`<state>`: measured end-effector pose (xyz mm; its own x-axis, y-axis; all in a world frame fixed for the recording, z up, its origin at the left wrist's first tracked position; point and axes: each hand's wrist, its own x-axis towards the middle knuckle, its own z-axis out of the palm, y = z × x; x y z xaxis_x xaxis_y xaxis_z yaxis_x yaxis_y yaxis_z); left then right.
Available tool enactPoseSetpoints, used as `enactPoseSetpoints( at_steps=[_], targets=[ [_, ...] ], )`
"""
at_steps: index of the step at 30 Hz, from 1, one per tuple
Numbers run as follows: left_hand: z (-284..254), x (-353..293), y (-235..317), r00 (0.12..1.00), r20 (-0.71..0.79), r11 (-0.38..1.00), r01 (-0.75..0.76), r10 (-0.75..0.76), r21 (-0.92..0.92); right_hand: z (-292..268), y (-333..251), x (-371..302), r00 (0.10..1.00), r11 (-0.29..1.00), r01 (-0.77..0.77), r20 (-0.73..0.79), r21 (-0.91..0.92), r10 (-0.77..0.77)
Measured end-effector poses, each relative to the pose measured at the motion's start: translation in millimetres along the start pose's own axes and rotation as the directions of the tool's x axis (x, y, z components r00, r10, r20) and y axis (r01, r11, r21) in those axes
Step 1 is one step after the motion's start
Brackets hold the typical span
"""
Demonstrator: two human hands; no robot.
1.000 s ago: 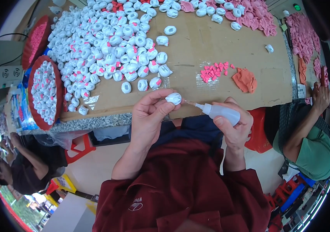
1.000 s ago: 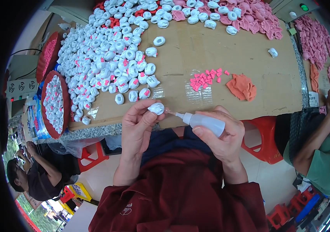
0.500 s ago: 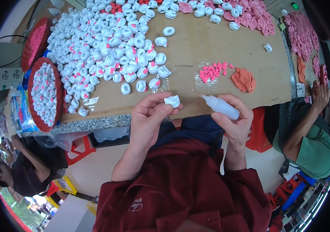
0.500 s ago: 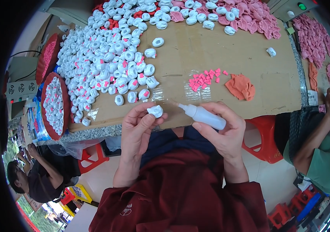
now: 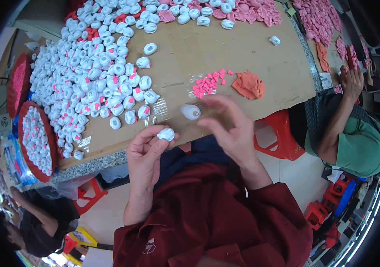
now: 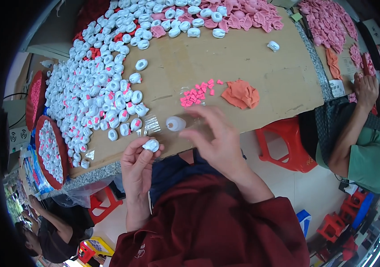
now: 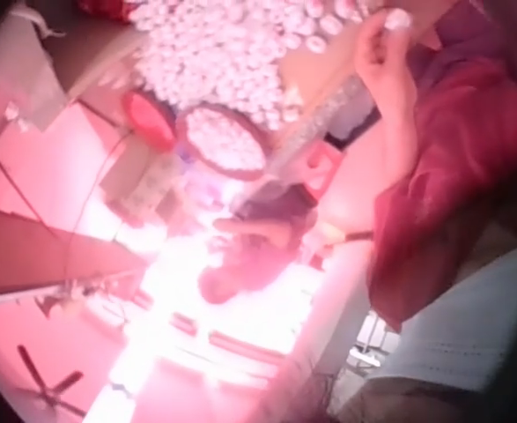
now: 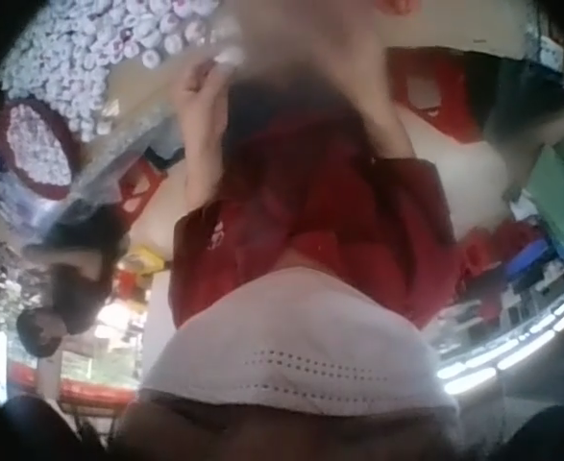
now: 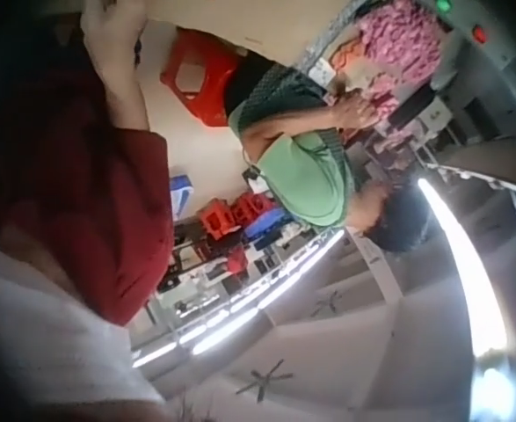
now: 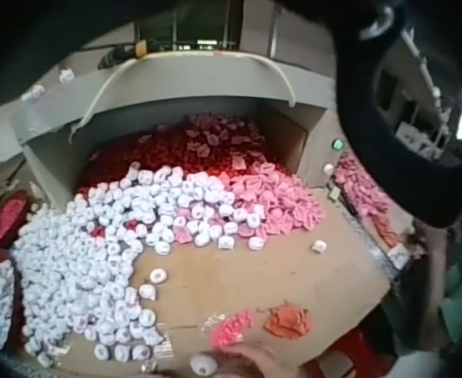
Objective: Glue small pink plastic parts onto white plastic toy figures at a workbench.
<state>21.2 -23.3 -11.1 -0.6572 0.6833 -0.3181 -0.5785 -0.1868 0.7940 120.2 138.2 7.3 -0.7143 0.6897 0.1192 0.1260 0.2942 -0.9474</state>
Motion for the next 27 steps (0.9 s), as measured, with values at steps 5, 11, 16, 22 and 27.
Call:
enactPoseSetpoints(
  at_steps=[5, 11, 16, 22, 27],
  targets=[
    [9, 3, -3, 0.998, 0.053, 1.000, 0.028, -0.027, -0.010, -24, 25, 22, 0.974, 0.905, 0.075, -0.164, -0.418, -0.156],
    [20, 5, -7, 0.997, 0.068, 0.999, 0.038, -0.037, -0.020, -26, 33, 35, 0.956, 0.815, 0.149, -0.130, -0.560, -0.265],
    [22, 4, -18, 0.999, 0.041, 0.999, -0.016, 0.015, 0.029, -22, 5, 4, 0.974, 0.917, 0.138, -0.116, -0.373, -0.194],
    [29, 1, -23, 0.973, 0.092, 0.959, -0.223, 0.210, 0.177, -8, -8, -21, 0.983, 0.962, 0.180, 0.007, -0.203, -0.182],
    [28, 1, -26, 0.942, 0.129, 0.911, -0.333, 0.310, 0.244, -1, -11, -26, 0.986, 0.970, 0.166, 0.033, -0.176, -0.163]
  ],
)
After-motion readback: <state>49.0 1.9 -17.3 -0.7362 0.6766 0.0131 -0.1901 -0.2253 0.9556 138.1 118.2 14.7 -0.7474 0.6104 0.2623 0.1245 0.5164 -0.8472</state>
